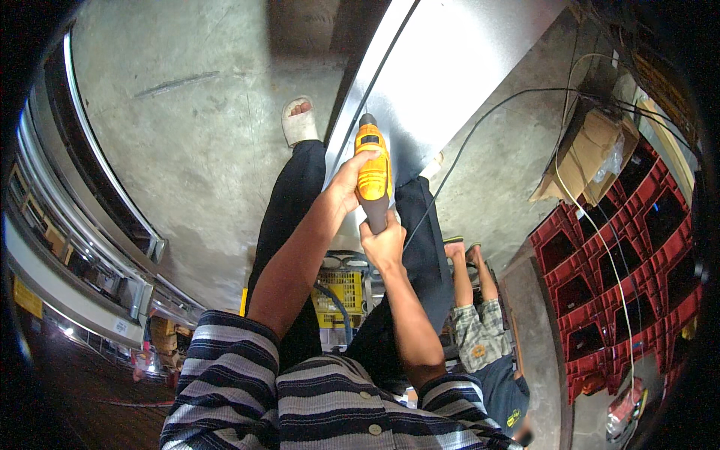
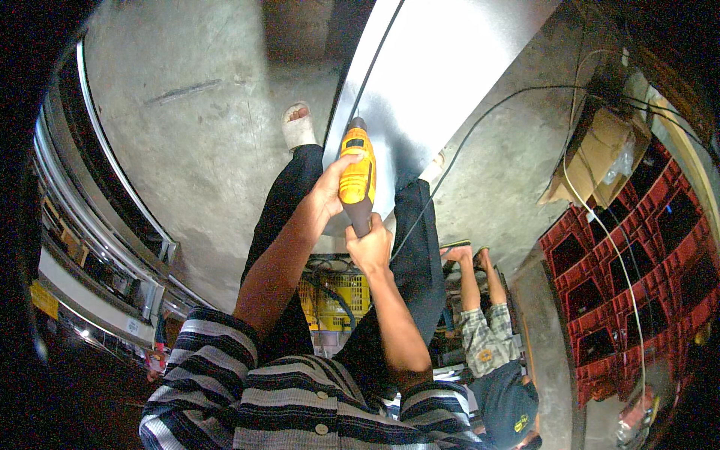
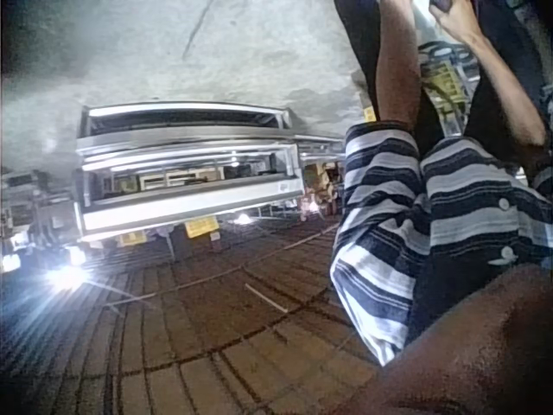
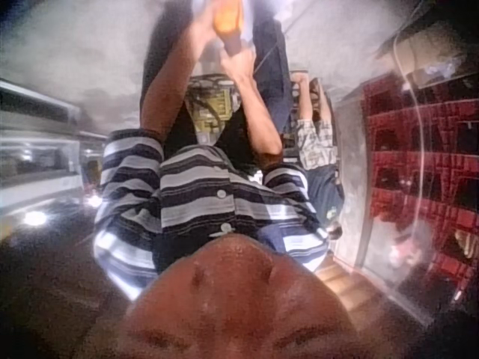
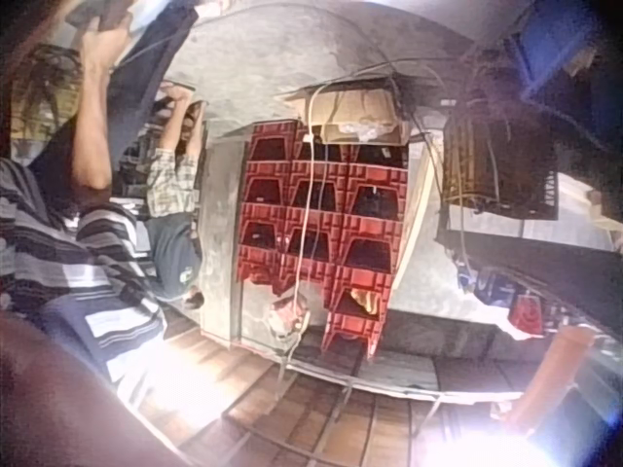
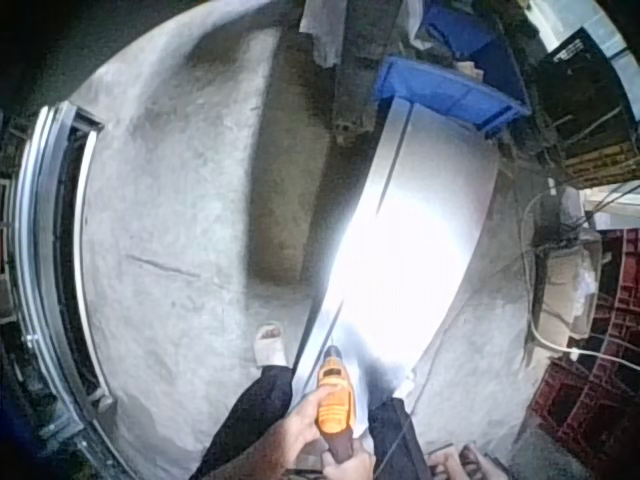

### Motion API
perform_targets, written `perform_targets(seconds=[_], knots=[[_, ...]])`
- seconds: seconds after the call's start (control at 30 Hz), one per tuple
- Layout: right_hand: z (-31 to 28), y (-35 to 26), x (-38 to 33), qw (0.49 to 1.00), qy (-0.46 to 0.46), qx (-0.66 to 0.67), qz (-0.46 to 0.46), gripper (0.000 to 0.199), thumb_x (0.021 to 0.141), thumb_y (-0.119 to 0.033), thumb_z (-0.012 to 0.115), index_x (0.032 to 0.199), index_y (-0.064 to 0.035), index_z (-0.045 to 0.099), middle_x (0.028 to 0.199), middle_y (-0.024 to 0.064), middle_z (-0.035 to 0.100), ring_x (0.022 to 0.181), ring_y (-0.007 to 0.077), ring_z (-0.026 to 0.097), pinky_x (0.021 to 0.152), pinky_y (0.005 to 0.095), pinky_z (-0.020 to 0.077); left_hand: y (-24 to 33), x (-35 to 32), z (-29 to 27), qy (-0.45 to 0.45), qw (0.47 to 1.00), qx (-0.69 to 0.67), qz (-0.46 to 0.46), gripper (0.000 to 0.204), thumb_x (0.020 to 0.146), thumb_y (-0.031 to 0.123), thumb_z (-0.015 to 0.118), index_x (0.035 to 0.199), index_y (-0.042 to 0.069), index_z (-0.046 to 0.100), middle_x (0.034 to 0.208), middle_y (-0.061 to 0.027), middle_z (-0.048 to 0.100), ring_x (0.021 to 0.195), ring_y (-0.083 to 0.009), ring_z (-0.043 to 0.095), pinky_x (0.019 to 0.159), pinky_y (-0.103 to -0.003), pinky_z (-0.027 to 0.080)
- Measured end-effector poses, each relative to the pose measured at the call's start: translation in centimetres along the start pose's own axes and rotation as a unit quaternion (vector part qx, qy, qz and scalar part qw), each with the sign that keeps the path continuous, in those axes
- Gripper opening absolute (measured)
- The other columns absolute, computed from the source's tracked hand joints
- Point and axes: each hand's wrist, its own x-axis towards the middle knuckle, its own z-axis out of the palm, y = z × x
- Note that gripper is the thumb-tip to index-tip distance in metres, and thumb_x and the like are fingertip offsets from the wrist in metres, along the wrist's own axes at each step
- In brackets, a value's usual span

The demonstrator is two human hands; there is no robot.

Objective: The person uses a corded drill to make holes in a long metal sheet on the floor, then lifts and repositions the sheet to drill additional holes. The person carries the sheet to a stainless steel table and places it on top.

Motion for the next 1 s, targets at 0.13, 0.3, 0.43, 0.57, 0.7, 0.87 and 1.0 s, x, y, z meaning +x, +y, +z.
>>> perform_targets(seconds=[0.13,0.3,0.43,0.57,0.7,0.87,1.0], knots=[[-0.3,-0.1,0.1,1.000,-0.012,0.009,0.002,0.033,0.076,-0.019,0.070,0.097,0.0056,0.063,0.081,0.0275,0.070,0.078,0.0399,0.073,0.073,0.0438,0.0565,0.1,0.4,-0.2,-0.009,1.000,-0.007,-0.014,0.044,0.088,0.033,0.073,0.117,0.003,0.059,0.092,-0.0112,0.069,0.079,-0.0246,0.070,0.074,-0.040,0.060],[-0.5,-0.8,0.1,1.000,-0.005,0.010,0.018,0.026,0.078,-0.016,0.069,0.091,0.0055,0.064,0.077,0.0262,0.070,0.075,0.0362,0.074,0.071,0.0409,0.0556,0.0,0.3,0.0,0.003,1.000,-0.003,-0.010,0.043,0.088,0.032,0.073,0.117,0.003,0.059,0.093,-0.0106,0.069,0.079,-0.0245,0.070,0.074,-0.040,0.060],[-0.1,-0.2,0.2,1.000,0.002,0.014,0.014,0.026,0.078,-0.016,0.069,0.091,0.0052,0.064,0.076,0.0251,0.070,0.074,0.0343,0.074,0.070,0.0401,0.0555,0.0,0.4,-0.1,-0.006,1.000,0.005,-0.011,0.043,0.088,0.032,0.073,0.118,0.004,0.059,0.094,-0.0102,0.069,0.080,-0.0245,0.070,0.074,-0.040,0.060],[0.2,0.2,0.3,0.999,-0.023,0.024,0.023,0.035,0.077,-0.020,0.070,0.099,0.0051,0.063,0.085,0.0285,0.071,0.081,0.0431,0.072,0.074,0.0463,0.0563,0.4,0.6,0.1,-0.011,1.000,0.014,-0.016,0.043,0.089,0.032,0.072,0.119,0.005,0.059,0.095,-0.0097,0.069,0.080,-0.0243,0.070,0.075,-0.040,0.060],[0.1,0.1,0.2,0.999,-0.016,0.030,0.023,0.035,0.077,-0.020,0.071,0.099,0.0053,0.063,0.085,0.0285,0.071,0.081,0.0427,0.072,0.074,0.0459,0.0563,0.0,0.3,0.0,0.005,1.000,0.010,-0.014,0.042,0.089,0.032,0.072,0.119,0.005,0.059,0.095,-0.0095,0.068,0.080,-0.0240,0.070,0.075,-0.040,0.060],[0.0,-0.6,1.4,0.999,-0.009,0.028,0.028,0.033,0.077,-0.020,0.070,0.099,0.0046,0.065,0.081,0.0259,0.071,0.076,0.0387,0.072,0.073,0.0431,0.0562,-0.3,1.7,-0.3,0.029,0.999,0.022,-0.005,0.040,0.089,0.031,0.071,0.117,0.006,0.060,0.092,-0.0094,0.069,0.077,-0.0239,0.070,0.072,-0.040,0.060],[0.2,-0.1,1.4,0.998,0.009,0.054,0.025,0.030,0.079,-0.019,0.070,0.097,0.0045,0.067,0.079,0.0201,0.071,0.073,0.0283,0.072,0.070,0.0396,0.0543,0.3,2.5,0.7,0.031,0.999,0.037,0.008,0.042,0.087,0.030,0.075,0.115,0.002,0.060,0.089,-0.0096,0.068,0.077,-0.0236,0.070,0.071,-0.038,0.059]])
